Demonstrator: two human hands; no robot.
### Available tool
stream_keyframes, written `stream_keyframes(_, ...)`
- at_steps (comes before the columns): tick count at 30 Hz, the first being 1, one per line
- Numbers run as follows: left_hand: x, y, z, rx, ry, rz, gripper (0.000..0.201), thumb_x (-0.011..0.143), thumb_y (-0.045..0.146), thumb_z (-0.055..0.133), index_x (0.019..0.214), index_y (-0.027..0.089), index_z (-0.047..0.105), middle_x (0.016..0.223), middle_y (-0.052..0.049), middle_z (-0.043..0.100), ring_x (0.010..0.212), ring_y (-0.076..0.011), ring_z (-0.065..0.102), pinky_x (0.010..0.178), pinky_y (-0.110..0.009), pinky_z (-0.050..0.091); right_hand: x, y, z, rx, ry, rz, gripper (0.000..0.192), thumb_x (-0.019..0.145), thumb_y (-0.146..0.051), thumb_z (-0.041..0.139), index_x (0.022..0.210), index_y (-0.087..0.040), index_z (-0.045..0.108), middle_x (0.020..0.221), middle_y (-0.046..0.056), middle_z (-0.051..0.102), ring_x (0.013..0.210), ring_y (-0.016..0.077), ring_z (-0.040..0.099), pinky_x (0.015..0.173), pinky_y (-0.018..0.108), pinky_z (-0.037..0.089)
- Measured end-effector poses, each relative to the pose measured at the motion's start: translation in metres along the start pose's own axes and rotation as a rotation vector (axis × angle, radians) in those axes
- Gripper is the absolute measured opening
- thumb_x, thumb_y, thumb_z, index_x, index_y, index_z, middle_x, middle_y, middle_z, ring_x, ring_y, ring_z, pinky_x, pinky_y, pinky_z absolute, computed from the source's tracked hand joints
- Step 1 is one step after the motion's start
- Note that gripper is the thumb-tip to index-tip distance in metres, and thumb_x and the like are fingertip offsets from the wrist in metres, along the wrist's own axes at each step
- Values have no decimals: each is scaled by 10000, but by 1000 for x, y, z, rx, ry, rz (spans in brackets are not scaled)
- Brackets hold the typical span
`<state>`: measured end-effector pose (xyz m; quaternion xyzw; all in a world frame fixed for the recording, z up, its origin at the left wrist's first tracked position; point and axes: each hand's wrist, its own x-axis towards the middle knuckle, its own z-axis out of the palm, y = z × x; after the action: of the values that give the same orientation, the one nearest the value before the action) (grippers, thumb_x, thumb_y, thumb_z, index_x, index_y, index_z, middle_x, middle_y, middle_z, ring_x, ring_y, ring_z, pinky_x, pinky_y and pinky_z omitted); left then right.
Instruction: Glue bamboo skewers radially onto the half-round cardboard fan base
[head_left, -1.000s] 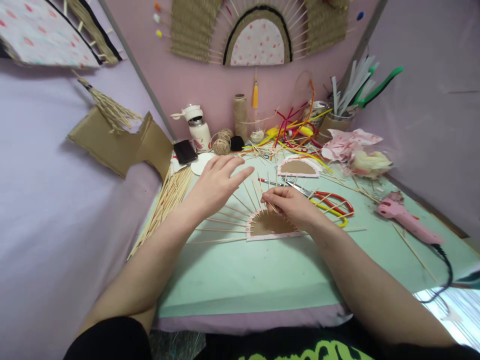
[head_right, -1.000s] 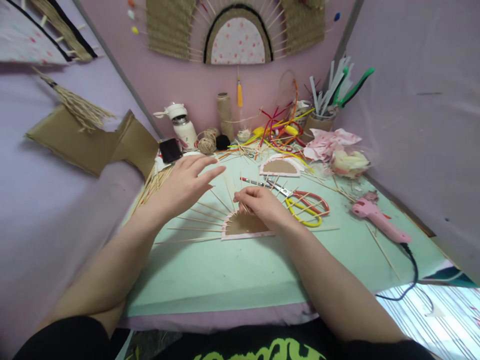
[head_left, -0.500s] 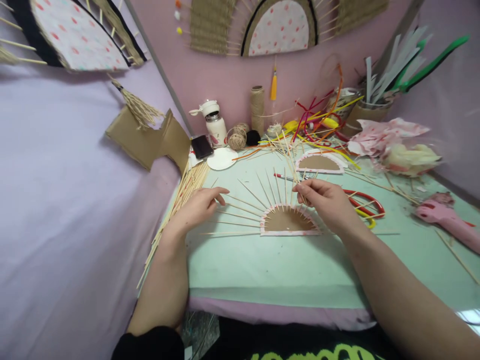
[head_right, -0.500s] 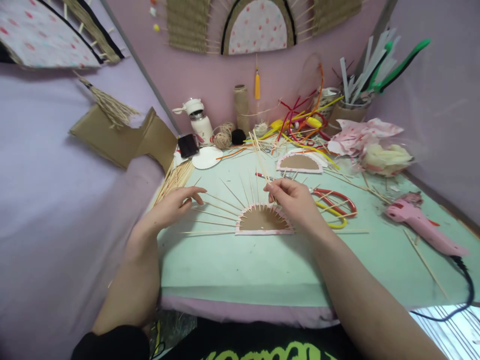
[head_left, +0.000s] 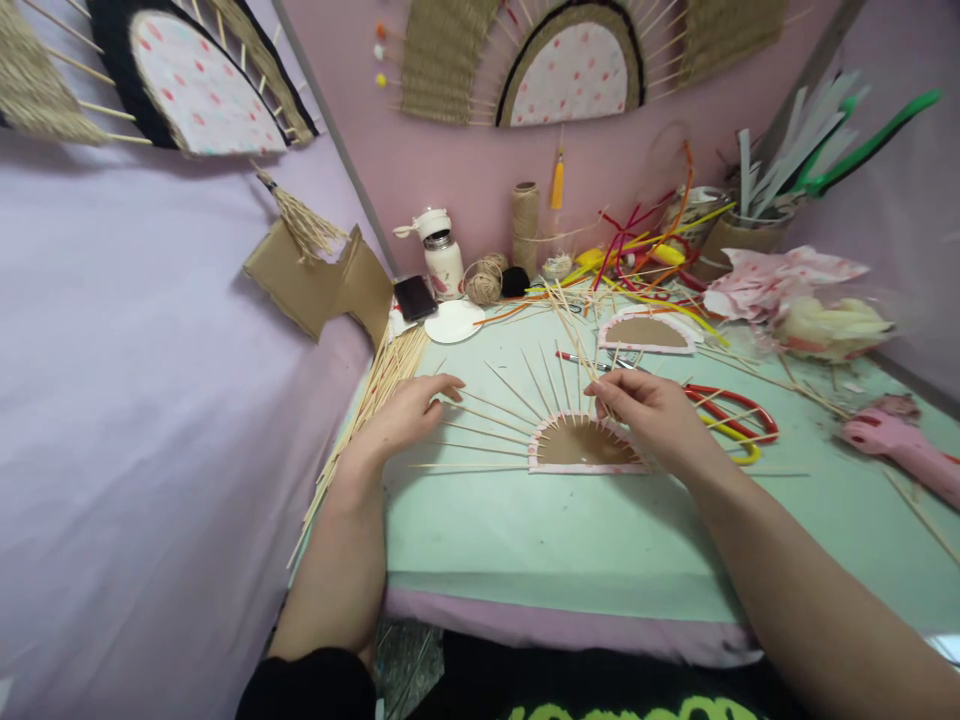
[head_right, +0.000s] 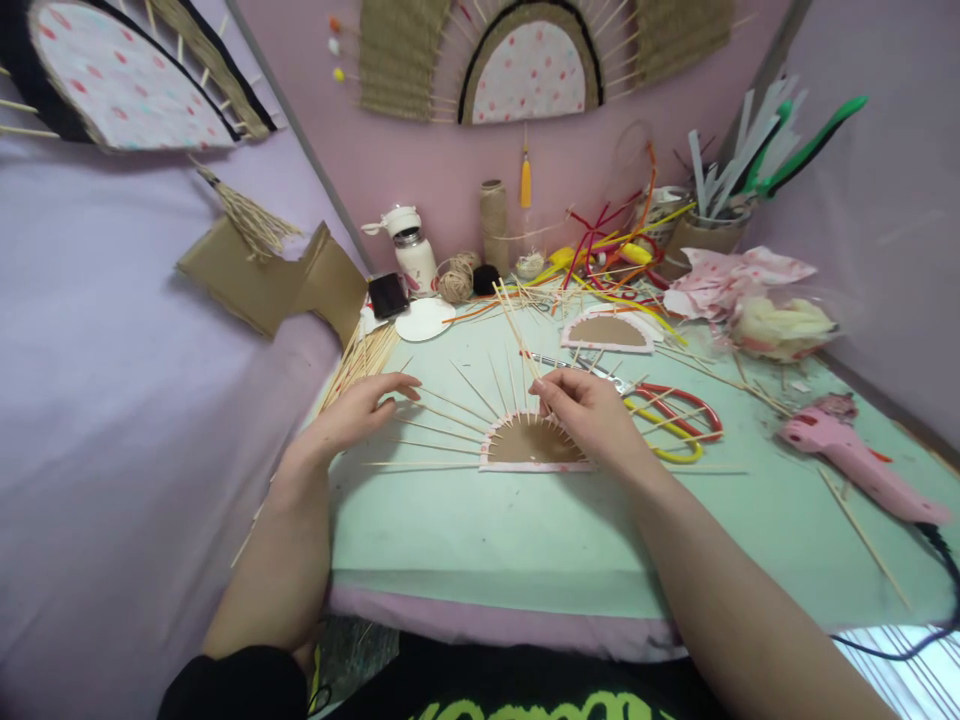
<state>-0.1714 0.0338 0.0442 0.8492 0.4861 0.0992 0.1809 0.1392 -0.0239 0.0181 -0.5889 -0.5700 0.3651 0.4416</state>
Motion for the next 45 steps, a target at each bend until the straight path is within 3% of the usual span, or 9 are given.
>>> stream_keyframes(3,3,2,5,36,43,32,545,789,92,402,1276,232,605,1329,-37,665,1285,-221,547,1127,-437,391,0,2,1,-10,2,-9,331,830,-506,593,691,-210,642,615,4,598,562,131,465,535,267,355)
stream_keyframes(7,6,0,12,48,11,10,585,812,81,382,1361,224,527,1288,-35,696,1300,-239,532,1147,-505,337,1,2,1,-9,15,-5,343,824,-518,597,678,-209,632,614,2,582,566,130,456,540,272,343)
stream_keyframes(11,5,-1,11,27,72,-5,592,821,84,374,1385,217,497,1301,-42,690,1308,-236,527,1150,-505,328,1,2,-1,19,22,-6,340,821,-519,598,688,-207,632,621,6,582,579,135,462,551,278,340)
stream_keyframes(16,9,24,-2,24,123,102,640,797,64,357,1411,209,468,1381,-48,639,1328,-214,499,1153,-485,330,1,1,-2,53,61,-48,340,833,-495,602,650,-209,601,619,3,575,591,136,464,575,280,353)
stream_keyframes(21,32,64,-11,118,15,244,726,756,10,335,1436,243,437,1400,-24,629,1354,-189,469,1178,-500,271,2,1,-2,79,88,-59,320,835,-484,601,676,-206,619,614,-2,583,567,130,454,571,281,360)
stream_keyframes(25,58,77,3,140,-127,242,744,757,3,330,1457,245,403,1403,-28,629,1389,-180,438,1199,-535,208,2,0,-5,118,103,-85,320,833,-482,613,676,-203,614,617,-4,586,584,130,474,578,275,371)
stream_keyframes(31,74,79,23,190,-251,210,728,780,-4,335,1461,246,394,1373,-50,651,1366,-189,468,1193,-557,189,4,2,-9,200,127,-107,306,842,-485,609,760,-194,654,619,-17,577,579,125,475,580,278,366)
stream_keyframes(45,76,75,29,191,-235,246,711,775,6,333,1440,237,433,1310,-69,689,1323,-211,515,1176,-589,203,5,2,-10,208,128,-95,364,831,-545,611,763,-190,653,625,-3,590,602,136,489,603,289,386)
